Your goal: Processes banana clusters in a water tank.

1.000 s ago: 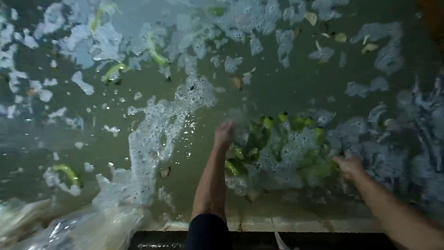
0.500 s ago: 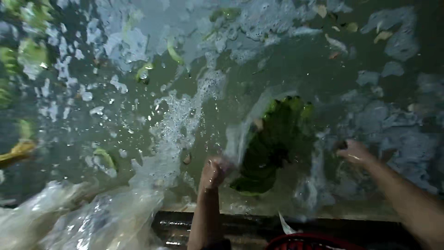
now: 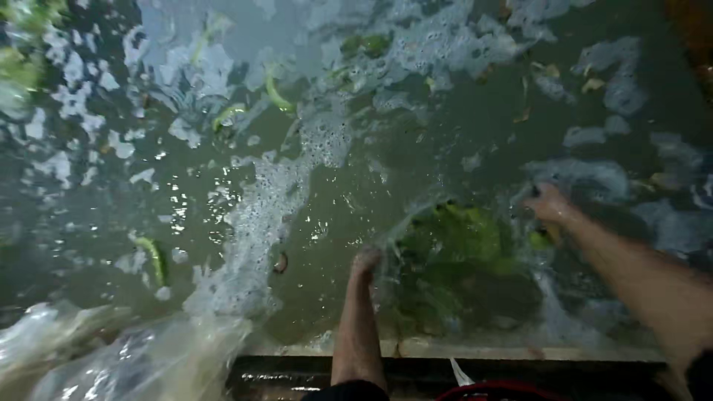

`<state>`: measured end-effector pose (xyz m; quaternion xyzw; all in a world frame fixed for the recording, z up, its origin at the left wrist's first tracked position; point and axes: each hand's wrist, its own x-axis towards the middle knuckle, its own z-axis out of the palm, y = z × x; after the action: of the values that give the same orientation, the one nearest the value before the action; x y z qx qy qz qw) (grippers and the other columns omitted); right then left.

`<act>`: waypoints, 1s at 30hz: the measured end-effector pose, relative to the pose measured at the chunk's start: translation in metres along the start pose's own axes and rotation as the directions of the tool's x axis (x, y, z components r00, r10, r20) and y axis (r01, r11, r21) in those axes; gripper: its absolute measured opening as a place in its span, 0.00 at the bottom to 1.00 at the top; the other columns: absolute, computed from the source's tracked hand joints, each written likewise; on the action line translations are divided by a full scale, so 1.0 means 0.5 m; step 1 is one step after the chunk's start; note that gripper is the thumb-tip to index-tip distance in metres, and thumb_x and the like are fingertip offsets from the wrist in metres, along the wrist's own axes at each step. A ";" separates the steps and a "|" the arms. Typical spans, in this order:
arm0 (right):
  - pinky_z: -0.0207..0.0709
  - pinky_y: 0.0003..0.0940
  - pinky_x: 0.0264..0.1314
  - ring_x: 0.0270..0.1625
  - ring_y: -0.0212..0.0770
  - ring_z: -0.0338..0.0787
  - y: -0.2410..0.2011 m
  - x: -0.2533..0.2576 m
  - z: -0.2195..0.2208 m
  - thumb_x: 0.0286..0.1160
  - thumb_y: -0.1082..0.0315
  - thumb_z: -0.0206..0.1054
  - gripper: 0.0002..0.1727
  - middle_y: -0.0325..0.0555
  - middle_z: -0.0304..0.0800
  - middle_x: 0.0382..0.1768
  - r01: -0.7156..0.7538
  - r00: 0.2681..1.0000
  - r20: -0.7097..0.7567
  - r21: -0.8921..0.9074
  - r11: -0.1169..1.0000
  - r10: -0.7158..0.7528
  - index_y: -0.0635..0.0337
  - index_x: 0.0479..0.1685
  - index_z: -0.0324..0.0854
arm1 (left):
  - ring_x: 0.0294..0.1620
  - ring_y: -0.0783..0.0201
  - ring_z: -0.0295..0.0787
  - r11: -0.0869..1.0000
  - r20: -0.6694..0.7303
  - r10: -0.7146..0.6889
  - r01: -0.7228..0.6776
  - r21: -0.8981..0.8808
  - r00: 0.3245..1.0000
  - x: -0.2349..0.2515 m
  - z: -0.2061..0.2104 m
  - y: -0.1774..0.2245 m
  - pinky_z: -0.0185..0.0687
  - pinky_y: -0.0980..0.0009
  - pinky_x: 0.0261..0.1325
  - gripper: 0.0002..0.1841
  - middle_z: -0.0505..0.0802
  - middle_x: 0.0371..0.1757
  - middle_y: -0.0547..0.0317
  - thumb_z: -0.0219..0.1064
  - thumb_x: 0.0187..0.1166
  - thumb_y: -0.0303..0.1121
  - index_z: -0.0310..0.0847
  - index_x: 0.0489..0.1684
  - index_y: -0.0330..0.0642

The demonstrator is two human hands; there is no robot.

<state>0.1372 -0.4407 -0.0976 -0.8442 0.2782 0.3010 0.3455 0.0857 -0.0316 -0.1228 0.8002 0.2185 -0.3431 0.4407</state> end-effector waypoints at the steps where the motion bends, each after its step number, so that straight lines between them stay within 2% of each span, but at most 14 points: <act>1: 0.73 0.71 0.66 0.64 0.74 0.83 -0.034 0.015 0.009 0.89 0.66 0.61 0.24 0.79 0.79 0.65 0.042 0.999 0.028 0.003 0.999 -0.042 0.72 0.77 0.69 | 0.65 0.45 0.86 0.994 -0.040 -0.068 0.071 0.080 0.997 0.023 0.020 0.030 0.79 0.54 0.71 0.21 0.86 0.66 0.30 0.62 0.88 0.34 0.77 0.70 0.24; 3: 0.72 0.71 0.68 0.67 0.73 0.82 -0.087 0.053 0.041 0.91 0.63 0.59 0.26 0.76 0.78 0.70 0.122 0.987 0.103 0.007 0.993 -0.122 0.68 0.82 0.67 | 0.66 0.42 0.87 0.991 -0.128 -0.032 0.048 0.124 0.991 0.023 0.064 0.057 0.77 0.47 0.73 0.18 0.89 0.63 0.32 0.60 0.88 0.31 0.81 0.66 0.27; 5: 0.72 0.71 0.69 0.71 0.73 0.79 -0.130 0.081 0.078 0.90 0.53 0.61 0.34 0.74 0.75 0.74 0.135 0.983 0.121 0.051 0.989 -0.141 0.62 0.87 0.62 | 0.63 0.41 0.87 0.957 -0.199 0.258 -0.222 0.185 0.945 -0.015 0.103 0.025 0.77 0.48 0.73 0.15 0.91 0.55 0.32 0.57 0.83 0.26 0.85 0.54 0.22; 7: 0.64 0.72 0.79 0.80 0.74 0.72 -0.157 0.099 0.103 0.86 0.48 0.65 0.43 0.74 0.69 0.81 0.155 0.979 0.137 -0.014 0.988 -0.151 0.61 0.93 0.53 | 0.58 0.36 0.87 0.812 -0.296 0.584 -0.535 0.235 0.756 -0.049 0.140 -0.036 0.76 0.43 0.70 0.14 0.92 0.49 0.31 0.58 0.74 0.25 0.88 0.42 0.22; 9: 0.61 0.75 0.80 0.80 0.77 0.72 -0.151 0.118 0.116 0.82 0.56 0.71 0.41 0.78 0.72 0.77 0.249 0.956 0.196 -0.147 0.957 -0.218 0.67 0.89 0.60 | 0.65 0.35 0.86 0.721 -0.328 0.689 -0.656 0.225 0.646 -0.077 0.164 -0.097 0.74 0.42 0.74 0.19 0.91 0.59 0.31 0.62 0.74 0.31 0.88 0.52 0.23; 11: 0.68 0.74 0.74 0.72 0.76 0.79 -0.145 0.109 0.113 0.80 0.63 0.72 0.30 0.78 0.80 0.68 0.285 0.942 0.257 -0.279 0.917 -0.214 0.72 0.75 0.73 | 0.79 0.33 0.76 0.796 -0.268 0.605 -0.575 0.188 0.750 -0.105 0.170 -0.137 0.67 0.41 0.83 0.32 0.80 0.76 0.26 0.69 0.74 0.40 0.77 0.72 0.23; 13: 0.71 0.72 0.70 0.66 0.74 0.83 -0.134 0.081 0.102 0.82 0.67 0.70 0.23 0.77 0.83 0.62 0.259 0.948 0.262 -0.296 0.920 -0.182 0.74 0.70 0.77 | 0.85 0.36 0.68 0.950 -0.155 0.309 -0.298 0.090 0.939 -0.119 0.163 -0.140 0.64 0.43 0.86 0.41 0.71 0.84 0.28 0.75 0.73 0.43 0.64 0.85 0.29; 14: 0.74 0.71 0.66 0.62 0.73 0.85 -0.116 0.073 0.104 0.84 0.68 0.68 0.21 0.77 0.84 0.59 0.250 0.951 0.252 -0.275 0.929 -0.181 0.73 0.69 0.78 | 0.84 0.41 0.71 0.991 -0.100 0.137 -0.137 0.007 0.986 -0.112 0.161 -0.138 0.66 0.46 0.86 0.42 0.74 0.83 0.31 0.76 0.75 0.42 0.61 0.88 0.32; 17: 0.72 0.69 0.67 0.63 0.72 0.84 -0.087 0.050 0.109 0.89 0.68 0.60 0.18 0.77 0.84 0.59 0.235 0.952 0.265 -0.318 0.919 -0.152 0.75 0.66 0.78 | 0.76 0.43 0.80 0.979 -0.022 -0.147 0.142 -0.149 0.989 -0.071 0.154 -0.124 0.74 0.49 0.79 0.36 0.80 0.76 0.31 0.73 0.80 0.37 0.63 0.85 0.31; 20: 0.70 0.67 0.68 0.64 0.71 0.83 -0.091 0.016 0.096 0.92 0.66 0.57 0.19 0.78 0.82 0.60 0.221 0.963 0.208 -0.249 0.943 -0.170 0.78 0.66 0.76 | 0.80 0.39 0.76 0.995 -0.050 -0.099 0.098 -0.037 0.994 -0.046 0.115 -0.079 0.69 0.49 0.83 0.29 0.79 0.77 0.28 0.69 0.82 0.33 0.70 0.79 0.26; 23: 0.71 0.70 0.60 0.57 0.71 0.82 -0.186 -0.040 0.052 0.90 0.64 0.60 0.20 0.79 0.81 0.54 0.313 0.949 0.091 -0.119 0.942 -0.303 0.78 0.62 0.76 | 0.60 0.46 0.88 0.982 -0.134 0.034 -0.058 -0.181 0.990 -0.073 0.037 -0.010 0.81 0.52 0.68 0.21 0.89 0.60 0.32 0.71 0.80 0.30 0.79 0.66 0.25; 25: 0.70 0.71 0.63 0.58 0.70 0.83 -0.301 -0.104 0.011 0.89 0.64 0.62 0.20 0.77 0.82 0.56 0.444 0.896 0.048 -0.087 0.892 -0.442 0.76 0.63 0.77 | 0.51 0.46 0.90 0.963 -0.226 0.086 -0.139 -0.229 0.970 -0.128 -0.040 0.041 0.84 0.49 0.61 0.20 0.91 0.53 0.33 0.72 0.80 0.30 0.80 0.64 0.26; 27: 0.74 0.60 0.63 0.56 0.58 0.83 -0.398 -0.168 -0.029 0.87 0.66 0.64 0.19 0.69 0.83 0.60 0.567 0.824 0.042 -0.037 0.823 -0.565 0.68 0.70 0.77 | 0.42 0.58 0.90 0.937 -0.427 0.148 -0.265 -0.230 0.892 -0.212 -0.145 0.067 0.88 0.58 0.51 0.19 0.92 0.47 0.42 0.72 0.79 0.31 0.81 0.63 0.29; 30: 0.77 0.40 0.49 0.43 0.38 0.79 -0.465 -0.247 -0.070 0.81 0.66 0.69 0.29 0.56 0.81 0.59 0.666 0.746 -0.006 0.022 0.746 -0.666 0.54 0.81 0.70 | 0.45 0.72 0.89 0.879 -0.790 0.265 -0.475 -0.038 0.552 -0.387 -0.348 -0.027 0.89 0.71 0.49 0.22 0.91 0.52 0.51 0.76 0.74 0.30 0.79 0.64 0.29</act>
<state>0.2238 -0.2935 0.1061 -0.8836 -0.0381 0.1560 0.4399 0.0093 0.1150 0.0787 0.8346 0.2500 0.1598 0.4642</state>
